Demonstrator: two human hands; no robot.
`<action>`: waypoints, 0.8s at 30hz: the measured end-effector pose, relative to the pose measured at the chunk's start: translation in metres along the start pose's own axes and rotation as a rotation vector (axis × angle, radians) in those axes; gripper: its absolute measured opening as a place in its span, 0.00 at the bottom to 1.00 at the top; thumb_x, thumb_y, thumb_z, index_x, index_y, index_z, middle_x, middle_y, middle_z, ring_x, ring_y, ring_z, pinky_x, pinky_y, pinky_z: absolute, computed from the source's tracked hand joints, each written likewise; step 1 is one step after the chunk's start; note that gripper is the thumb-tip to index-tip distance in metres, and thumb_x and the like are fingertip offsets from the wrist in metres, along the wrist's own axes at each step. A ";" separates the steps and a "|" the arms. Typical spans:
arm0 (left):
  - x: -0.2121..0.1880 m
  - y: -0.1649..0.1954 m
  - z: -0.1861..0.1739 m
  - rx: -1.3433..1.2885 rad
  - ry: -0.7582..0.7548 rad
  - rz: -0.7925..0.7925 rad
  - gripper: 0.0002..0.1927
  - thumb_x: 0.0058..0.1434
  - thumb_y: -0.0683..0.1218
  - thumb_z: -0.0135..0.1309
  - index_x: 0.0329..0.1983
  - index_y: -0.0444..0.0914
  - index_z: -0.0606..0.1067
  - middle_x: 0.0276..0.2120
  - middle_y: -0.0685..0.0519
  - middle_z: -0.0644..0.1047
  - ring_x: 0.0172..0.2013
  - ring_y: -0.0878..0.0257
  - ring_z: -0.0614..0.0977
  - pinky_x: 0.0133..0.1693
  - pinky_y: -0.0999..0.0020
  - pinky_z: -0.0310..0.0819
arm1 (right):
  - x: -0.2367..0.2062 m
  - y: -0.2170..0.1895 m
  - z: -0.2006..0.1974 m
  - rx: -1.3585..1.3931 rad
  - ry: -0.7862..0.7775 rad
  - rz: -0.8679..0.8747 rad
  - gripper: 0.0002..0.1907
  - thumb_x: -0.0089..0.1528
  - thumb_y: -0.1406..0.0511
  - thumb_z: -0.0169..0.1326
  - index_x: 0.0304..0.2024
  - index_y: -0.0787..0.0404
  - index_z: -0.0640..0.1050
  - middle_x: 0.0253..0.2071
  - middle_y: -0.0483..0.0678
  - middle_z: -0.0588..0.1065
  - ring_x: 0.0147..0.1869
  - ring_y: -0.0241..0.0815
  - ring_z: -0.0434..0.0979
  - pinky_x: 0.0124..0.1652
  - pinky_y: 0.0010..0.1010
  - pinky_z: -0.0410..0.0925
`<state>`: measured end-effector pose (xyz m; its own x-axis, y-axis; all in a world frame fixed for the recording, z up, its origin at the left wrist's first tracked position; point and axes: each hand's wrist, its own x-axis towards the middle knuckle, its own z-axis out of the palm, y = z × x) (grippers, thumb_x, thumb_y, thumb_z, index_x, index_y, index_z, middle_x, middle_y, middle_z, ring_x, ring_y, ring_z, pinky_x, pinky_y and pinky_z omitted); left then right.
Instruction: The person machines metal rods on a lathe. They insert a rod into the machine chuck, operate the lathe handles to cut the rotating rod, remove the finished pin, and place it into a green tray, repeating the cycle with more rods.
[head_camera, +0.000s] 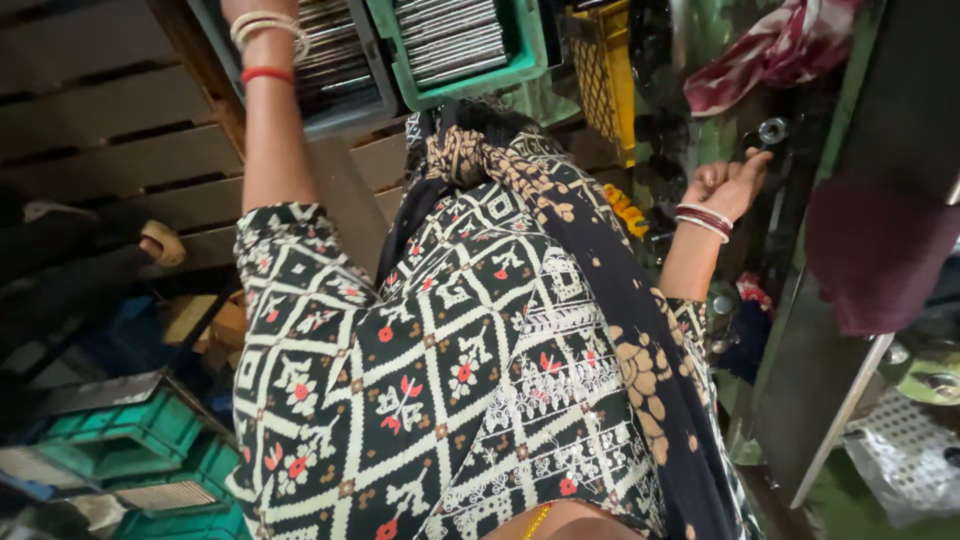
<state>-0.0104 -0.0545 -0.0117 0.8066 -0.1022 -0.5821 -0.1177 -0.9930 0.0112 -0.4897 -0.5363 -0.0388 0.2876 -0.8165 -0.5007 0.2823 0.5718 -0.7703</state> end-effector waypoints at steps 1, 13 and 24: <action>-0.007 -0.016 0.004 -0.027 -0.035 -0.055 0.16 0.59 0.52 0.59 0.42 0.36 0.80 0.43 0.38 0.80 0.45 0.42 0.81 0.46 0.48 0.76 | 0.003 0.000 0.001 0.029 -0.007 0.018 0.18 0.68 0.53 0.58 0.46 0.59 0.72 0.20 0.37 0.48 0.21 0.32 0.46 0.23 0.26 0.47; -0.041 -0.004 0.090 0.103 0.005 0.482 0.14 0.72 0.43 0.45 0.51 0.39 0.81 0.47 0.38 0.81 0.45 0.43 0.83 0.42 0.49 0.79 | 0.011 0.015 0.047 -0.088 -0.053 0.039 0.16 0.70 0.54 0.56 0.46 0.59 0.72 0.21 0.39 0.51 0.21 0.32 0.47 0.22 0.27 0.48; -0.031 -0.015 0.081 0.020 -0.001 0.774 0.25 0.53 0.39 0.51 0.55 0.39 0.80 0.52 0.33 0.77 0.47 0.35 0.79 0.48 0.43 0.74 | -0.011 0.008 0.027 -0.131 -0.053 -0.044 0.17 0.70 0.53 0.56 0.46 0.59 0.72 0.20 0.38 0.50 0.20 0.31 0.47 0.21 0.27 0.48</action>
<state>-0.0807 -0.0318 -0.0599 0.4896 -0.7665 -0.4156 -0.6583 -0.6375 0.4002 -0.4655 -0.5203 -0.0290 0.3263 -0.8330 -0.4468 0.1746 0.5177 -0.8376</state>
